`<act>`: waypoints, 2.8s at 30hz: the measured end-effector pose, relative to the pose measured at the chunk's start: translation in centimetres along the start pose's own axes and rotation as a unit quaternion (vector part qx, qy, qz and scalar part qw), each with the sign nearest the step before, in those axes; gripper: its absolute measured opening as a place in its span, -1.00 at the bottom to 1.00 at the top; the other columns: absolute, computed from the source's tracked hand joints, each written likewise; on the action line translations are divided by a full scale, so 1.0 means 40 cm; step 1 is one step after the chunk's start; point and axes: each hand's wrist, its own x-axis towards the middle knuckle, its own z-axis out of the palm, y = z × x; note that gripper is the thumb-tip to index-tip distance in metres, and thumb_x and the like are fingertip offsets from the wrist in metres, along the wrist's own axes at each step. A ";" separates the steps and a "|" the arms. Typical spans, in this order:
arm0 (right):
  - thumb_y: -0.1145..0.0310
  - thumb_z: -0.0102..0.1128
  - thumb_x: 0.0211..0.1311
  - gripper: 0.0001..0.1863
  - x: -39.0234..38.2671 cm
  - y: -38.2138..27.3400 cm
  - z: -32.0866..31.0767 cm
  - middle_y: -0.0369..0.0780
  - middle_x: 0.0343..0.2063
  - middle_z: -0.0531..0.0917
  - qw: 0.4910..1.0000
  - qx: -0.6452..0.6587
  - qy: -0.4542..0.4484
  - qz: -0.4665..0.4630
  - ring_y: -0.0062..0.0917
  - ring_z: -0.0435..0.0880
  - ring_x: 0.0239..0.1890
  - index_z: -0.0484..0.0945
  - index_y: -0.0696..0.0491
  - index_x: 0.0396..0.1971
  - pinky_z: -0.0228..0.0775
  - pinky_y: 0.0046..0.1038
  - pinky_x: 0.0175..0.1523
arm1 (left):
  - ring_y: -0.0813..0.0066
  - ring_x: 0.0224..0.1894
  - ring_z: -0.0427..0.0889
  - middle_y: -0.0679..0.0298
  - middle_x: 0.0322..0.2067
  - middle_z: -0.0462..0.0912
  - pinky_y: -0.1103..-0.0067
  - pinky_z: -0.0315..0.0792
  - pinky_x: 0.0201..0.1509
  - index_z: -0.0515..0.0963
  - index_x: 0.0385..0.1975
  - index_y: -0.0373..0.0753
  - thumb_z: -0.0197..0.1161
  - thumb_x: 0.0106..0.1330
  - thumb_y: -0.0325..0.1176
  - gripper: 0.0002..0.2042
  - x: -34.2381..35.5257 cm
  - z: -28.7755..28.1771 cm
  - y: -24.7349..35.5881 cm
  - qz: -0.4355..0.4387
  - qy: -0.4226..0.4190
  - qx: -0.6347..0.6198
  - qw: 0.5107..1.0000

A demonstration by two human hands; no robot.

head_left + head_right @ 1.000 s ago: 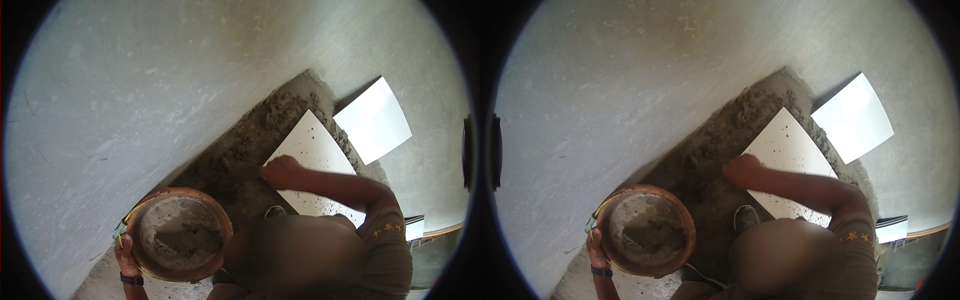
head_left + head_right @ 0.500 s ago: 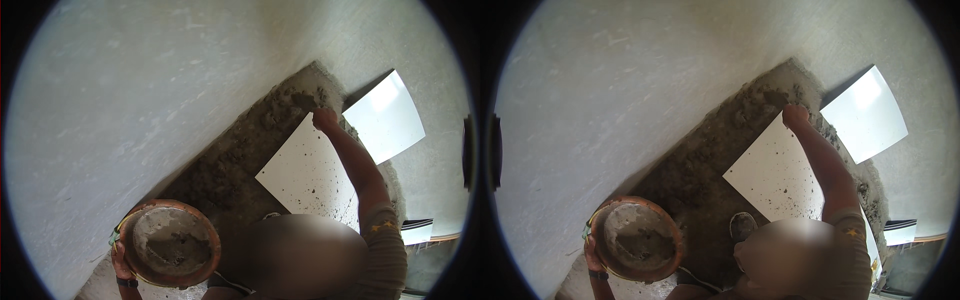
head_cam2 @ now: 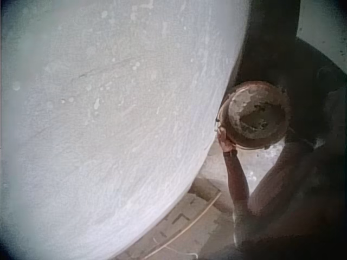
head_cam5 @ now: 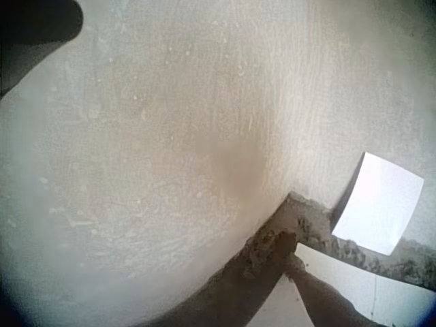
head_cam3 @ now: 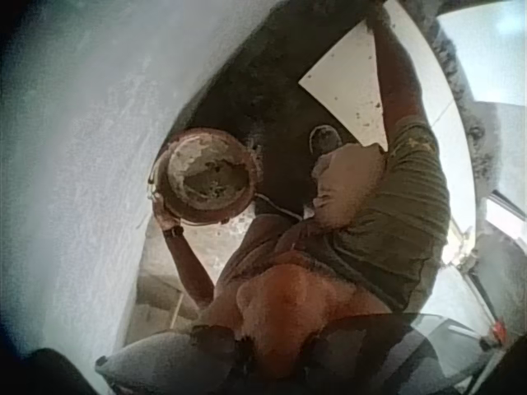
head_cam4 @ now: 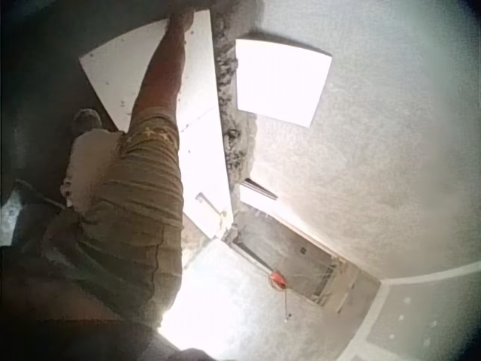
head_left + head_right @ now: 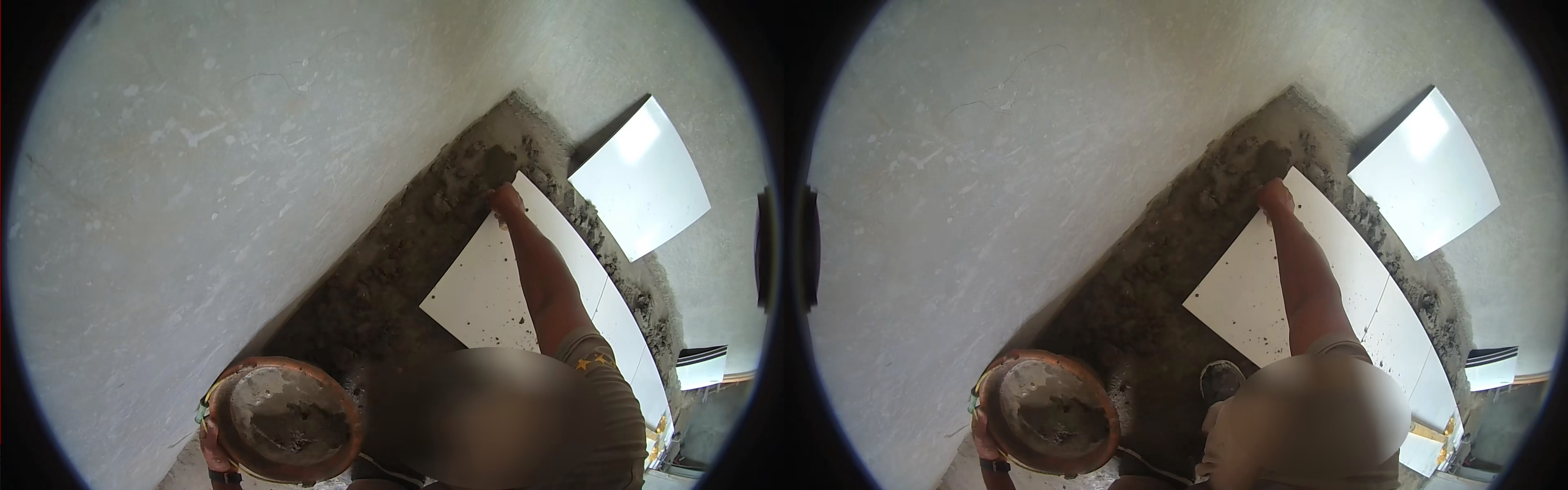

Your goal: Applying and leveling mortar onto a floor for tiling using a trowel and bucket.

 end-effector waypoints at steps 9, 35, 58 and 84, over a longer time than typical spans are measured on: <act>0.34 0.13 0.11 -0.70 -0.140 0.072 0.056 0.09 -0.42 0.66 0.962 -0.097 -0.070 -0.245 -0.04 0.68 -0.26 0.38 0.29 -0.32 0.52 -0.14 -0.17 | 0.24 0.05 0.54 0.12 0.07 0.51 0.34 0.46 0.13 0.33 0.18 -0.32 0.12 0.33 0.03 -0.41 0.017 -0.013 -0.010 0.006 -0.017 -0.018 1.000; 0.06 0.09 0.22 -0.49 -0.343 0.071 0.062 0.08 -0.21 0.63 0.978 0.040 -0.066 -0.193 -0.06 0.63 -0.09 0.27 0.10 0.03 0.46 -0.10 0.02 | 0.22 0.08 0.51 0.08 0.10 0.49 0.33 0.40 0.17 0.32 0.20 -0.34 0.13 0.34 0.01 -0.40 0.020 -0.022 -0.014 -0.046 0.015 0.020 0.999; 0.30 0.05 0.15 -0.66 -0.343 0.051 0.129 0.13 -0.36 0.60 0.930 -0.016 -0.077 -0.360 -0.05 0.66 -0.26 0.44 0.28 -0.21 0.52 -0.14 -0.17 | 0.18 0.17 0.44 0.10 0.18 0.43 0.31 0.29 0.29 0.28 0.25 -0.33 0.13 0.32 0.02 -0.36 0.015 -0.083 -0.041 -0.065 0.008 -0.080 0.995; 0.31 0.01 0.20 -0.63 -0.720 0.132 0.076 -0.03 -0.10 0.53 0.829 -0.081 -0.179 -0.524 -0.08 0.65 -0.35 0.38 0.05 0.01 0.51 -0.08 -0.25 | 0.25 0.00 0.57 0.13 0.01 0.56 0.38 0.46 0.11 0.40 0.12 -0.32 0.19 0.29 -0.06 -0.47 0.022 0.023 0.001 0.000 0.000 -0.014 1.000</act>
